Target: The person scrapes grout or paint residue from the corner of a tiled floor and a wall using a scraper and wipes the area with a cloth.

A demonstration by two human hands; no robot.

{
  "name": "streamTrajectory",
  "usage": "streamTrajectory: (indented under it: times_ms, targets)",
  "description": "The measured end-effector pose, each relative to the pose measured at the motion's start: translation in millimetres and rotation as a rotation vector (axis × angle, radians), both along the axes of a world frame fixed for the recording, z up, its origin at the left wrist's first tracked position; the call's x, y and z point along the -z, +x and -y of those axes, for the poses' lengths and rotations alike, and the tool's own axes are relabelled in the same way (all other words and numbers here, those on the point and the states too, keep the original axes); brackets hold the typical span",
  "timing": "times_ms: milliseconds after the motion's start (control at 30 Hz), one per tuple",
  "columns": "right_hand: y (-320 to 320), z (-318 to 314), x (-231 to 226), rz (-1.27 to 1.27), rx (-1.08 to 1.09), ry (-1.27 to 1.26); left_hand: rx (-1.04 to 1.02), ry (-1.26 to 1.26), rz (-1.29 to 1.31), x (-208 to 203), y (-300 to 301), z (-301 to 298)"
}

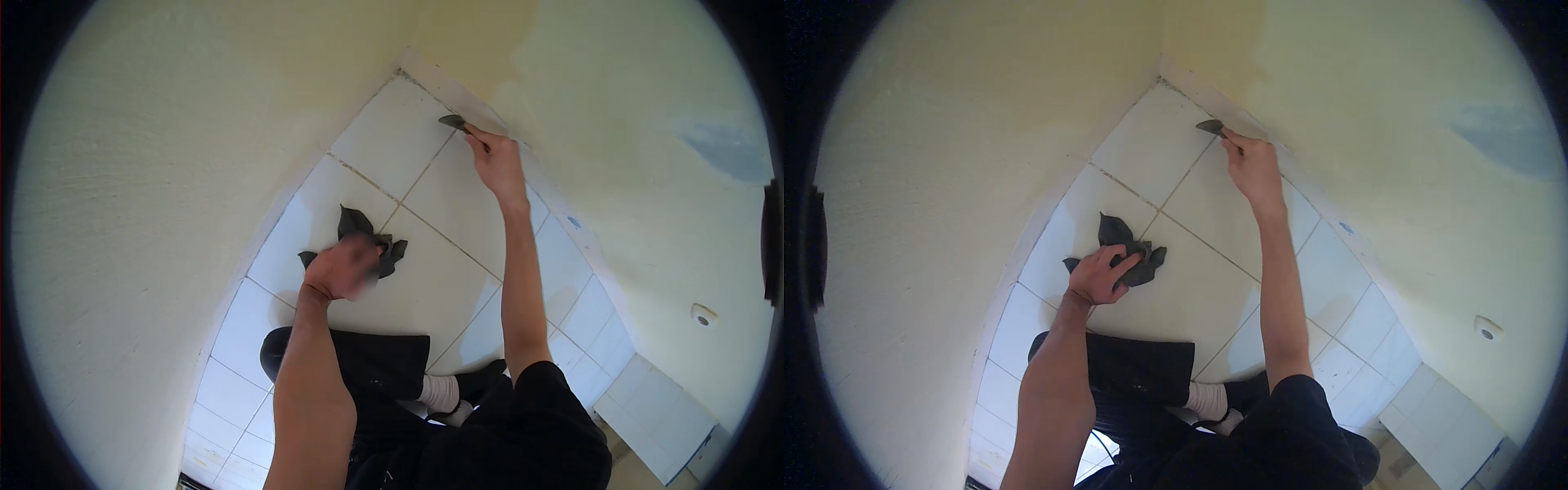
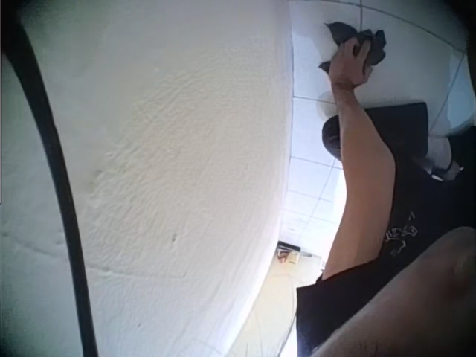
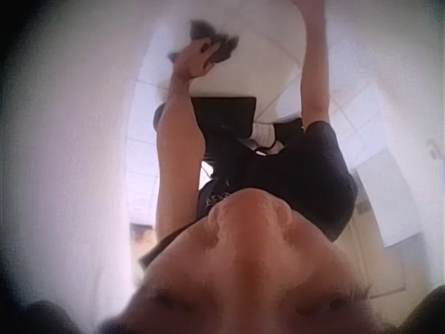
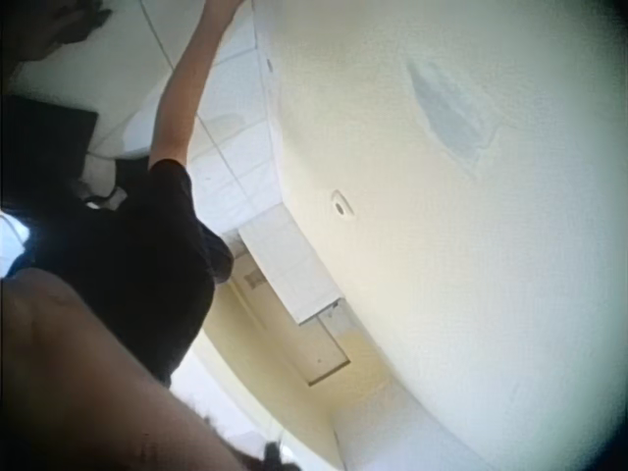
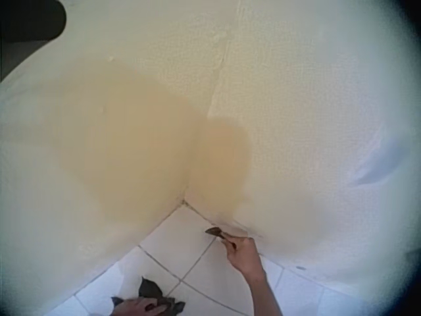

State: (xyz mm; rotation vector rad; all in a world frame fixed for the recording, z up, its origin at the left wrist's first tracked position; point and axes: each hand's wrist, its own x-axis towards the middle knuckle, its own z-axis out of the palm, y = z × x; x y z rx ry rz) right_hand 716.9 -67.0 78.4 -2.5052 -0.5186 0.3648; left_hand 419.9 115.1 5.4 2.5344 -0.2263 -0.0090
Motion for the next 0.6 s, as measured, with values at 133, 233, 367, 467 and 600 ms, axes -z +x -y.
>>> streamTrajectory:
  times_ms: [133,233,367,467,600]
  targets:
    - [12,6,12,0.030,0.058,0.125,0.025,-0.003,-0.026,0,7,5]
    - [9,10,24,0.071,0.031,0.114,0.015,-0.041,-0.029,-1,7,5]
    - [-5,4,-2,-0.042,0.069,0.105,-0.002,-0.009,-0.011,-1,-2,-4]
    - [18,17,34,0.138,-0.014,0.146,0.015,-0.035,0.004,0,13,6]
    - [0,4,27,0.123,0.000,0.168,0.001,-0.026,-0.010,-2,2,1]
